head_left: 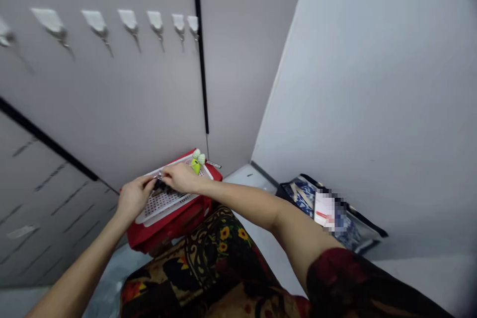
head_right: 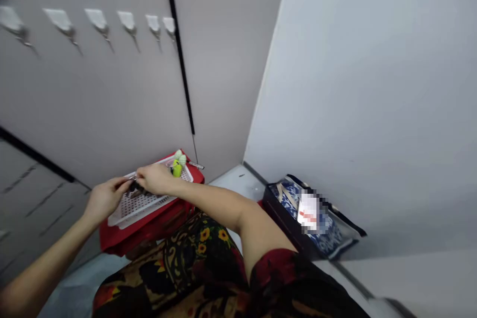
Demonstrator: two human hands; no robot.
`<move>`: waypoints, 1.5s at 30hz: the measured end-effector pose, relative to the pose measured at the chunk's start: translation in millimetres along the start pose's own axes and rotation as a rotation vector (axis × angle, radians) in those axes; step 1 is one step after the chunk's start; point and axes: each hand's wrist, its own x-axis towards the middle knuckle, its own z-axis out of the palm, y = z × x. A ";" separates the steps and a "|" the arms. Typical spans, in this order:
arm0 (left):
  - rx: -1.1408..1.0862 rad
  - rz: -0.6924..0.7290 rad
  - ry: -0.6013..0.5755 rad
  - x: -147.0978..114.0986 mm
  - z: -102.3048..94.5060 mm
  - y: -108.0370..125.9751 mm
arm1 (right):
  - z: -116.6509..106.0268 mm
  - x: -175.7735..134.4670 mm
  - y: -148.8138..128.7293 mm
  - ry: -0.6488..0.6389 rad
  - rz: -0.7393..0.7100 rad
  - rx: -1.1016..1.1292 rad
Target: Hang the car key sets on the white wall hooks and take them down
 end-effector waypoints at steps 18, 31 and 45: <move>0.108 -0.178 -0.217 -30.9 5.7 -2.3 | 26.7 -35.2 2.8 -0.140 -0.085 -0.106; -0.204 -0.068 -0.182 -41.6 -3.8 -11.2 | 15.2 -30.8 14.9 0.068 0.036 0.266; -1.229 -0.061 -0.018 33.4 -148.8 40.7 | -115.2 84.9 -64.7 -0.296 0.054 1.301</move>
